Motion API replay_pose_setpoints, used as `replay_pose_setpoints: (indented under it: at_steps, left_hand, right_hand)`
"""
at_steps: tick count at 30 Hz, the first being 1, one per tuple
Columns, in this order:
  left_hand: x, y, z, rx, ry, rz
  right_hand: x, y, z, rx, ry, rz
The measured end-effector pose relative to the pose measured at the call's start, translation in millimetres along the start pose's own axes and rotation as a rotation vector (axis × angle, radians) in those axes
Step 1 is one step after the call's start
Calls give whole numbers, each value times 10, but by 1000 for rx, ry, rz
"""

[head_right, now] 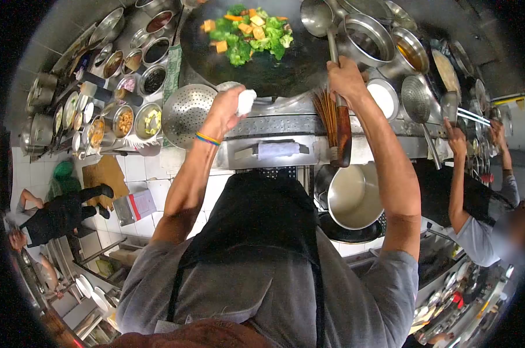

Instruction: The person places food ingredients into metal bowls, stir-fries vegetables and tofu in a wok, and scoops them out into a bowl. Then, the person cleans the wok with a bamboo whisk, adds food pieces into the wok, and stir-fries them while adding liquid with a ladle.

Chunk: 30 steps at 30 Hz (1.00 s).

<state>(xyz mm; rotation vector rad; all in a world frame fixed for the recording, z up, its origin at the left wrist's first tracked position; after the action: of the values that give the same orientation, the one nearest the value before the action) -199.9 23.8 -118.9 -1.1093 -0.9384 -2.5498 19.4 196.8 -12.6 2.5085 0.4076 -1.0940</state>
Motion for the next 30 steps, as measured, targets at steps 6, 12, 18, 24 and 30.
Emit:
replay_pose_setpoints:
  at_steps: [6, 12, 18, 24, 30]
  left_hand:
    - [-66, 202, 57, -51, -217, 348]
    - [-192, 253, 60, -87, 40, -51]
    - [-568, 748, -220, 72, 271, -118]
    - [-785, 1345, -267, -51, 254, -193]
    - [-907, 1681, -388, -141, 181, -295]
  right_hand:
    - [-274, 484, 447, -124, -371, 226]
    - [-243, 589, 634, -803, -992, 509]
    - [109, 814, 631, -937, -1326, 537]
    - [331, 1449, 382, -921, -1409, 556]
    - [336, 2358, 192, -712, -1445, 350]
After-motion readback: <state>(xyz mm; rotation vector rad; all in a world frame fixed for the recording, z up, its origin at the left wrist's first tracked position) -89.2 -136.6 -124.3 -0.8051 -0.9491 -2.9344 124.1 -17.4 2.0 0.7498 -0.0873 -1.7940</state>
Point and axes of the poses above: each hand's wrist, its own y-axis away from the middle knuckle, its own z-axis out of the palm, x = y × z, the point moved 8 cm from there along -y, towards the middle knuckle, and after that the axes turned 15 degrees about y, right-handed, at the moved point
